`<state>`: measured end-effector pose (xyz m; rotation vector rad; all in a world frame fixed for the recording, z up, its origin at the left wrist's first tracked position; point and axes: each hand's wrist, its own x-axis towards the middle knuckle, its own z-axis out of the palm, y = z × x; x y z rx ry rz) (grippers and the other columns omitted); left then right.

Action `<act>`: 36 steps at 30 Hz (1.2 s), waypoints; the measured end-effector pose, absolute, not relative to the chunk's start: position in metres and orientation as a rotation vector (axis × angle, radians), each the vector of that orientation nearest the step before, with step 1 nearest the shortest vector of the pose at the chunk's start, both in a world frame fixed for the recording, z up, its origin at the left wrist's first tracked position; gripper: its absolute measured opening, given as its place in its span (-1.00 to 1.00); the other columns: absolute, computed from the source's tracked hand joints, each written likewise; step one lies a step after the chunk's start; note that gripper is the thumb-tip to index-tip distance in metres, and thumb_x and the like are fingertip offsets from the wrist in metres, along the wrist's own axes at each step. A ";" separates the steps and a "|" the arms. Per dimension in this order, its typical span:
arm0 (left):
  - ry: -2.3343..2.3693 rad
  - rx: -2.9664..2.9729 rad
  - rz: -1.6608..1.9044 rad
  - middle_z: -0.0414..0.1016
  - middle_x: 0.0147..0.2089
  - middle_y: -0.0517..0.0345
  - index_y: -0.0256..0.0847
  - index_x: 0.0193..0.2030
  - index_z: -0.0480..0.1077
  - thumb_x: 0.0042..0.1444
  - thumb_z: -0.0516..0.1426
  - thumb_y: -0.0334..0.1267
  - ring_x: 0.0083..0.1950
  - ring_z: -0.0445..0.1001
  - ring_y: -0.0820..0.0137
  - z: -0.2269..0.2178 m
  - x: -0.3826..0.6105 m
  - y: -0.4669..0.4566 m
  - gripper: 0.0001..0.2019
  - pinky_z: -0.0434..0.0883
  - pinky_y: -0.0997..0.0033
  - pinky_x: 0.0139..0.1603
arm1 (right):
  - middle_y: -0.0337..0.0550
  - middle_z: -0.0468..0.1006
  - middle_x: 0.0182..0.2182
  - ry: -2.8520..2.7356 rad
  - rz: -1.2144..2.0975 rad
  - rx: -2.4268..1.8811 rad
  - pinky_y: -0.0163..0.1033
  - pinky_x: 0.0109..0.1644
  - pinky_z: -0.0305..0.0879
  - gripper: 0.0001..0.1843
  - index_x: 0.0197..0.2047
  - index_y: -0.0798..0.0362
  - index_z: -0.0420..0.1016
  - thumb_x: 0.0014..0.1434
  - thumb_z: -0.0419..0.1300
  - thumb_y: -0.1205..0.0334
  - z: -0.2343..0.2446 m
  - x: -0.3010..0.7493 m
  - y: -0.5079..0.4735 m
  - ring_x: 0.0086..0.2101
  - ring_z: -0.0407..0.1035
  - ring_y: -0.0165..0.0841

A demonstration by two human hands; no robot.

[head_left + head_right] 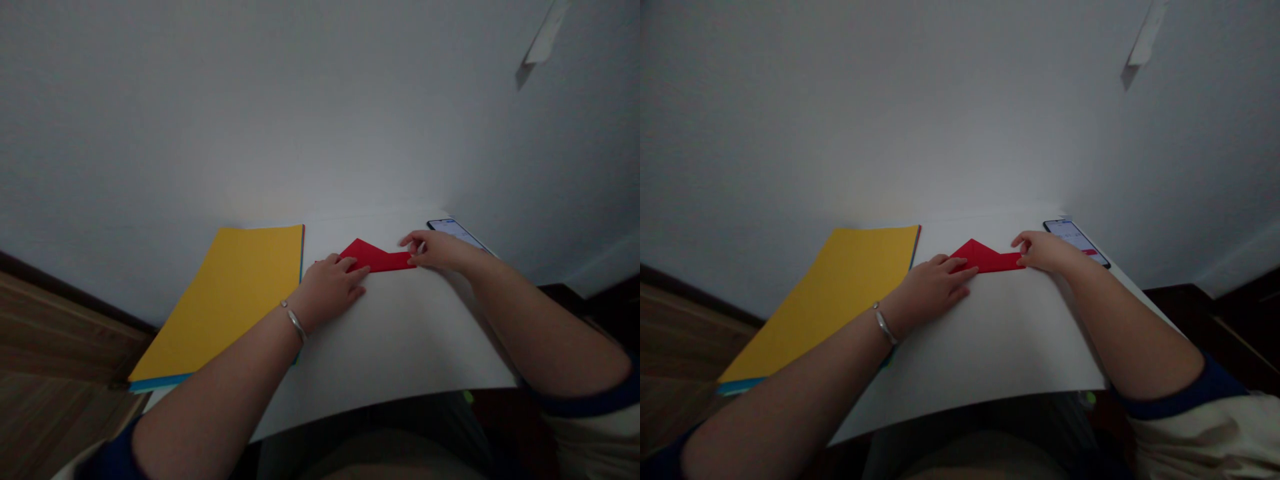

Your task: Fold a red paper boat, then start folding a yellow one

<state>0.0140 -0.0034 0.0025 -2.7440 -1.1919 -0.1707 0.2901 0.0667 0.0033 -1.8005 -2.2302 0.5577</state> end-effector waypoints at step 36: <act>-1.433 -2.594 -0.120 0.49 -0.23 -0.05 -0.27 -0.33 0.55 0.29 -0.06 -0.23 -0.18 0.44 0.23 0.019 0.034 -0.004 -0.62 0.41 0.31 -0.31 | 0.15 0.61 -0.31 -2.549 -0.207 -1.929 -0.19 -0.35 0.29 -0.75 -0.33 0.10 0.60 0.13 0.07 0.35 0.018 0.256 0.041 -0.34 0.50 -0.17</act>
